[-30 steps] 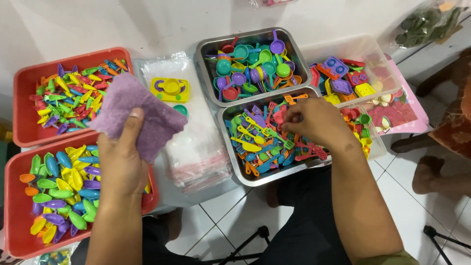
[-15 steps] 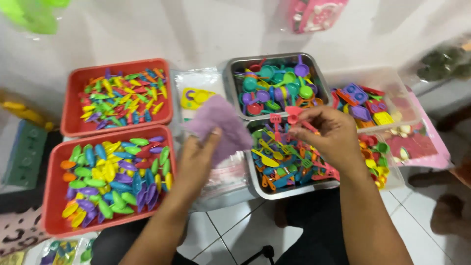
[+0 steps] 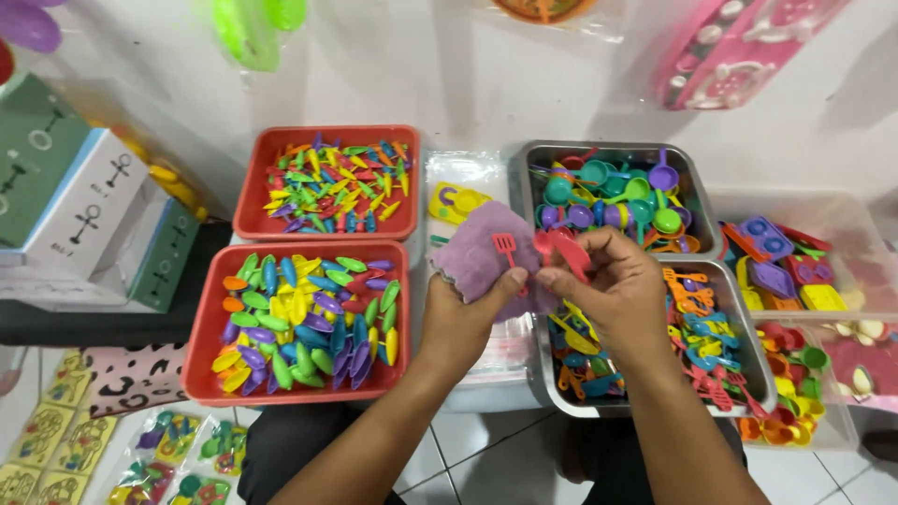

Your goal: Cleaning small plastic toy components with a cloth and sorting them into trays.

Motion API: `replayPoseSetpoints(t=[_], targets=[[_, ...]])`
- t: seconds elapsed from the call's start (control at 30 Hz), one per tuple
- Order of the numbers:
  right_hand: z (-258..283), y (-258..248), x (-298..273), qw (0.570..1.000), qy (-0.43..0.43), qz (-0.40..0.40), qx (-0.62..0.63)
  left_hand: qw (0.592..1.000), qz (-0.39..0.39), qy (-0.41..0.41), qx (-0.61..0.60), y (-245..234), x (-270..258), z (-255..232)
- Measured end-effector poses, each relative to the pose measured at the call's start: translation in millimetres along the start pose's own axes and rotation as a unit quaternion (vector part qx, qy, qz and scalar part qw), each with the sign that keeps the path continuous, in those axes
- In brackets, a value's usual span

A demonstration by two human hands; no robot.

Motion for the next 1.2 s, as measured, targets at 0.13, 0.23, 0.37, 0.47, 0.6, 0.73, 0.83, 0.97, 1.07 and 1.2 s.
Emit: replayPoseSetpoints(t=[0.13,0.23,0.37,0.47,0.6,0.73,0.83,0.97,1.07,1.2], targets=[[-0.7,19.8,-2.8,0.999,0.027,0.017,0.017,0.997,-0.043,0.045,-0.046,-5.7,-1.7,-6.3],[-1.5,25.9,-2.9,1.0,0.028,0.01,-0.011,0.997,-0.039,0.037,-0.063,-7.7,-0.8,-1.2],[-11.4,16.4,1.1,0.999,0.033,-0.008,-0.027,0.995,-0.037,0.006,-0.091,-6.0,-2.7,-19.0],[-13.5,2.5,3.6,0.999,-0.004,-0.016,-0.039,0.997,-0.046,0.016,-0.057,-12.0,4.6,-11.0],[-2.7,-1.4,3.2,0.998,-0.017,-0.029,-0.047,0.997,-0.07,0.004,-0.028,-11.9,3.6,-20.1],[-4.0,-4.5,3.5,0.998,-0.04,-0.038,-0.003,0.999,-0.039,-0.023,0.009,-7.6,5.3,-9.9],[-1.0,3.5,2.3,0.999,-0.012,-0.049,0.021,0.999,0.016,-0.04,-0.019,3.0,1.7,-2.9],[-4.6,9.7,1.4,0.998,0.023,-0.05,0.002,0.998,0.048,-0.031,-0.02,4.3,-9.1,-27.2],[-14.9,7.3,0.6,0.998,0.042,-0.041,0.014,0.998,0.047,-0.022,0.03,-7.1,-3.9,-15.6],[-18.4,12.2,-1.7,0.996,0.068,-0.038,0.035,0.998,0.05,0.004,0.041,-1.9,-8.0,-29.2]])
Point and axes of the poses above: each hand's wrist, its own x-axis towards the middle knuckle, its own y-axis out of the palm, z = x × y, the point moved 4 cm from there along x, towards the middle knuckle, and after that the axes turned 11 degrees about -y, right-handed, at the moved point
